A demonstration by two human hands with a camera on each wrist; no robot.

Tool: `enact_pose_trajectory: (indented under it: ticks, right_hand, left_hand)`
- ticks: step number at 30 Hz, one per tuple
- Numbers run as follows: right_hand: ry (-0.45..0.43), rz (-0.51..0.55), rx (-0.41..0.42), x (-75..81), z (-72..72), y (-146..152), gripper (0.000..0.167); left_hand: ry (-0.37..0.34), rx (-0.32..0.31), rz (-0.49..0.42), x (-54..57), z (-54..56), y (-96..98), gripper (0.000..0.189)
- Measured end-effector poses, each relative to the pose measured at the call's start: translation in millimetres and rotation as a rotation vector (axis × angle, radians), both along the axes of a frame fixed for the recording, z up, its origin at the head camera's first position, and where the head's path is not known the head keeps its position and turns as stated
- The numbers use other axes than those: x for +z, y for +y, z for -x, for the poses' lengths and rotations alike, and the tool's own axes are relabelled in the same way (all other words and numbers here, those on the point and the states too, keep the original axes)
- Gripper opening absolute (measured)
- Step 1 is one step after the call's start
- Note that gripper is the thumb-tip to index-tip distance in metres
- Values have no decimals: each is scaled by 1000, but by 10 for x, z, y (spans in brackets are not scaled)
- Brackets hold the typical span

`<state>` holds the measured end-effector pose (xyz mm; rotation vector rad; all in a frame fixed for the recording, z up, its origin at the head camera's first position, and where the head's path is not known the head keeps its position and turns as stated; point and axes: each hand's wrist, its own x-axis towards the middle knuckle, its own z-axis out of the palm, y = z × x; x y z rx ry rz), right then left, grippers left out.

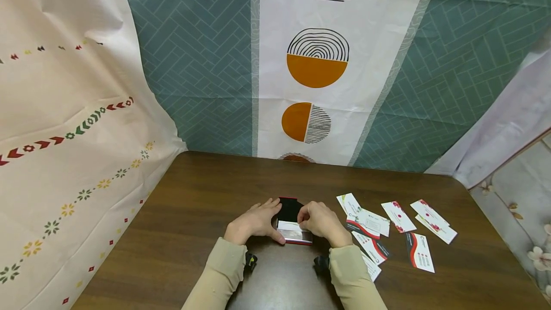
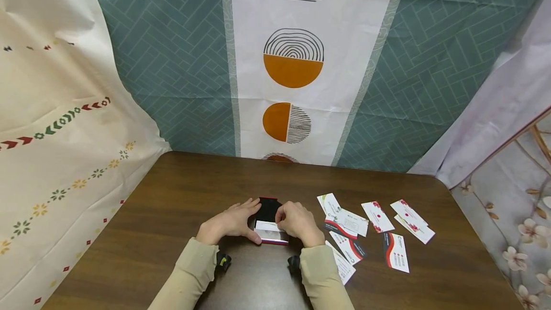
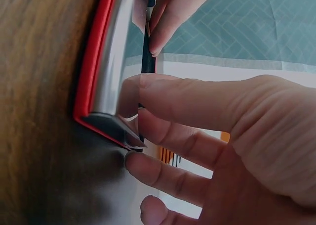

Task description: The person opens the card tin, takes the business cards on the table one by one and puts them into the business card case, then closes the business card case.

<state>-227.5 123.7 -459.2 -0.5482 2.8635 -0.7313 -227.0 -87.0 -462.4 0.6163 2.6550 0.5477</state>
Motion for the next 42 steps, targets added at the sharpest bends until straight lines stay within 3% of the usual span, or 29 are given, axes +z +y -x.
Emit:
enact_pose_trajectory:
  ticks: [14, 23, 27, 36, 42]
  right_hand:
    - [1, 70, -31, 127, 19, 218, 11]
    - [-24, 103, -112, 213, 43, 718, 13]
    - [-43, 100, -179, 230, 40, 937, 22]
    - [-58, 94, -263, 164, -49, 1397, 21]
    - [-107, 48, -333, 141, -97, 1673, 37]
  left_hand:
    - [4, -8, -11, 3, 0, -7, 103]
    - [-3, -8, -36, -1, -2, -9, 105]
    - [-1, -7, -31, 1, 0, -8, 104]
    - [-1, -9, -33, -18, 6, -6, 104]
    - [1, -11, -18, -26, 10, -8, 103]
